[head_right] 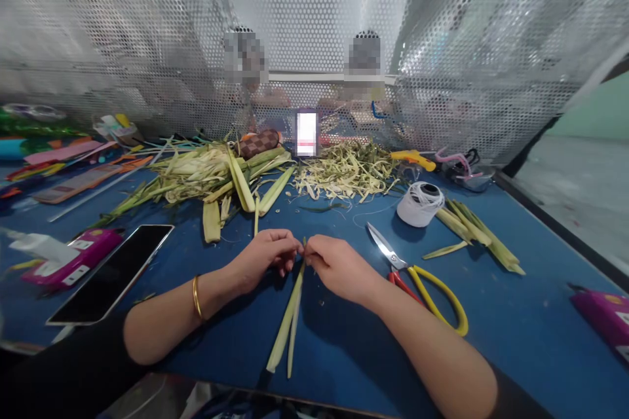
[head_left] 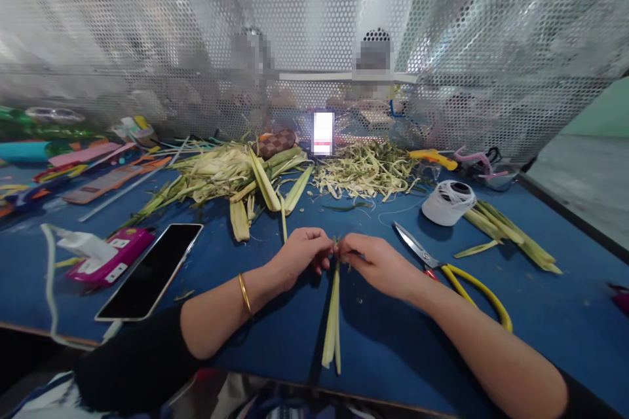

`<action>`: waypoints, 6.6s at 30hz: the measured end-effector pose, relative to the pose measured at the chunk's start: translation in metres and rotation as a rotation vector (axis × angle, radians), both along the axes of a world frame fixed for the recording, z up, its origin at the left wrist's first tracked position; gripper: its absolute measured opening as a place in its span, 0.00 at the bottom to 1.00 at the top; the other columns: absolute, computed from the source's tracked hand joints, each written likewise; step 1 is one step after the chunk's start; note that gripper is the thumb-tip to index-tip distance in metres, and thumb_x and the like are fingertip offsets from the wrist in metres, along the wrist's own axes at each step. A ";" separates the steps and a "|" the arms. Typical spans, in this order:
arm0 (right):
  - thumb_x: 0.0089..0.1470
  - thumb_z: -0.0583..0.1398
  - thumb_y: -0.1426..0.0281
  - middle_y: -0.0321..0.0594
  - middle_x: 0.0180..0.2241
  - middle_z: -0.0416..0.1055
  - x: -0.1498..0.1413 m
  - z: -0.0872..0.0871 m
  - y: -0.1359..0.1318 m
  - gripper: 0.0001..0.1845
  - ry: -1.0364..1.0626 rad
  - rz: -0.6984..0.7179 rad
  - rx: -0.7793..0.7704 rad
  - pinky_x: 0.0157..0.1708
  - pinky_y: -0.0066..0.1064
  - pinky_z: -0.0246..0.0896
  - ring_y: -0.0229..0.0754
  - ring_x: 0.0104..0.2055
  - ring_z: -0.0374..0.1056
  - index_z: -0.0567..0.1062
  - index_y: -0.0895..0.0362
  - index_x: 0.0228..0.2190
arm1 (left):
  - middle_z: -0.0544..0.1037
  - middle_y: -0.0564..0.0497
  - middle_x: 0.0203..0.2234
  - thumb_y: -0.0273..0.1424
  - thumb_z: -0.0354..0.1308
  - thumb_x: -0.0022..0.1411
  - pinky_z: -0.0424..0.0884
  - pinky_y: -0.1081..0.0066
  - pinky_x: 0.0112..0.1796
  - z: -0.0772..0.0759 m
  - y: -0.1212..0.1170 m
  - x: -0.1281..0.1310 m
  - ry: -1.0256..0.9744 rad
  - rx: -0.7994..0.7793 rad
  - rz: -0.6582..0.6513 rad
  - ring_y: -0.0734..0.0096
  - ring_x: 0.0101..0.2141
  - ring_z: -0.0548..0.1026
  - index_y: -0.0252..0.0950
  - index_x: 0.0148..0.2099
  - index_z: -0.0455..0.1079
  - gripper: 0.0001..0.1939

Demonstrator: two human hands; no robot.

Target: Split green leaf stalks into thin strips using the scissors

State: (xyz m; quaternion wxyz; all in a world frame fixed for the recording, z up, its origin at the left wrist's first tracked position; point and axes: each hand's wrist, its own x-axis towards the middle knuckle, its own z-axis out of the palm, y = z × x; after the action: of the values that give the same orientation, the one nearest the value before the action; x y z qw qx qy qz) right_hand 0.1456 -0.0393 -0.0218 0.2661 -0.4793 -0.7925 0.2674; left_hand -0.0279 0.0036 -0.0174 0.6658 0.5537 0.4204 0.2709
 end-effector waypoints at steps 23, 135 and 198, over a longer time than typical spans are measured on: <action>0.53 0.53 0.74 0.31 0.20 0.68 0.006 0.004 0.004 0.07 0.133 -0.124 -0.381 0.22 0.24 0.60 0.32 0.20 0.65 0.67 0.56 0.25 | 0.75 0.52 0.20 0.24 0.59 0.53 0.69 0.76 0.25 0.000 0.001 0.003 0.131 -0.090 -0.124 0.78 0.20 0.73 0.30 0.29 0.70 0.01; 0.53 0.53 0.80 0.39 0.35 0.77 -0.001 -0.009 0.006 0.20 0.060 -0.152 -0.013 0.40 0.34 0.62 0.41 0.38 0.72 0.66 0.54 0.48 | 0.79 0.53 0.26 0.27 0.59 0.50 0.68 0.75 0.31 -0.001 0.002 -0.002 0.336 0.582 -0.010 0.71 0.29 0.75 0.36 0.30 0.74 0.04; 0.58 0.55 0.68 0.36 0.31 0.70 0.001 -0.008 0.010 0.08 0.521 0.005 -0.193 0.38 0.32 0.61 0.37 0.35 0.67 0.69 0.56 0.28 | 0.69 0.57 0.18 0.38 0.62 0.52 0.56 0.79 0.18 -0.005 0.014 -0.002 -0.132 0.002 0.044 0.83 0.17 0.62 0.34 0.30 0.65 0.13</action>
State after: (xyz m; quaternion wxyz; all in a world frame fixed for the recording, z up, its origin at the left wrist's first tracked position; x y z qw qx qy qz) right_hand 0.1471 -0.0297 -0.0294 0.4135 -0.4153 -0.6694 0.4567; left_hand -0.0300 0.0174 -0.0221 0.6853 0.5260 0.3876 0.3218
